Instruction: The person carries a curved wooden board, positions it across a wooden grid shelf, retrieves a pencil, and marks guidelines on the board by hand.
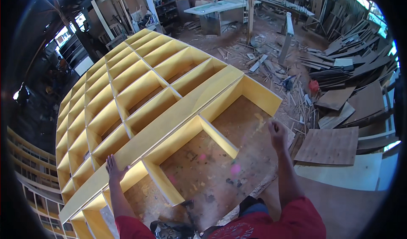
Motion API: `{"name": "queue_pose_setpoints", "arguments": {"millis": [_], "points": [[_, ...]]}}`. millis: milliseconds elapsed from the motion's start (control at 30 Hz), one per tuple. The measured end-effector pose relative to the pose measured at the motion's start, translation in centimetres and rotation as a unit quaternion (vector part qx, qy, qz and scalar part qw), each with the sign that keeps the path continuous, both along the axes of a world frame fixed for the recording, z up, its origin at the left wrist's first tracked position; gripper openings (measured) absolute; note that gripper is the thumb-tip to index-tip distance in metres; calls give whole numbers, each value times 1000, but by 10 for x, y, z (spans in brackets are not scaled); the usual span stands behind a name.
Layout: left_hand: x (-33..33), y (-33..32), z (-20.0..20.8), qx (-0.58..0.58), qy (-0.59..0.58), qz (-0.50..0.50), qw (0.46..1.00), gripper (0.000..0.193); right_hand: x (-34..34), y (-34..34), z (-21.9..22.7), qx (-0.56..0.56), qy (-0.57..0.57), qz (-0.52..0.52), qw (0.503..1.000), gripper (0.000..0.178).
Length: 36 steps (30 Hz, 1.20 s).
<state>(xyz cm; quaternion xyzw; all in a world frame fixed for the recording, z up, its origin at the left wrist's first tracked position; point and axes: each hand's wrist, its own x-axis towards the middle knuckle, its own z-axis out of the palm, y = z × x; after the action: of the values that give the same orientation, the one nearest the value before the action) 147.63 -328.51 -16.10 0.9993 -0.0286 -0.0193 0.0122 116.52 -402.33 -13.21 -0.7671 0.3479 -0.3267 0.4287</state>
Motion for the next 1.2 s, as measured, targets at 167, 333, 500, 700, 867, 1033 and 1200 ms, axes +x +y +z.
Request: {"name": "queue_pose_setpoints", "arguments": {"millis": [167,333,500,700,867,1033,1200], "points": [[-7,-50,-8,-30,22,142,989,138,130,-121,16,-54,49,2,997,36],[-6,-66,-8,-26,36,152,987,139,254,-221,-22,-165,73,49,982,38],[-7,-53,-13,-15,39,151,988,140,322,-248,-54,-138,133,114,975,34],[-5,-48,-18,-4,38,143,989,141,343,-263,-91,-54,113,169,978,33],[-2,-44,-30,-24,-8,97,995,141,345,-276,-109,7,77,170,983,29],[-11,-33,-33,-11,-33,105,994,140,352,-267,-110,35,74,184,980,29],[9,-54,-20,-39,-29,94,994,135,350,-281,-118,35,45,164,985,30]]}}
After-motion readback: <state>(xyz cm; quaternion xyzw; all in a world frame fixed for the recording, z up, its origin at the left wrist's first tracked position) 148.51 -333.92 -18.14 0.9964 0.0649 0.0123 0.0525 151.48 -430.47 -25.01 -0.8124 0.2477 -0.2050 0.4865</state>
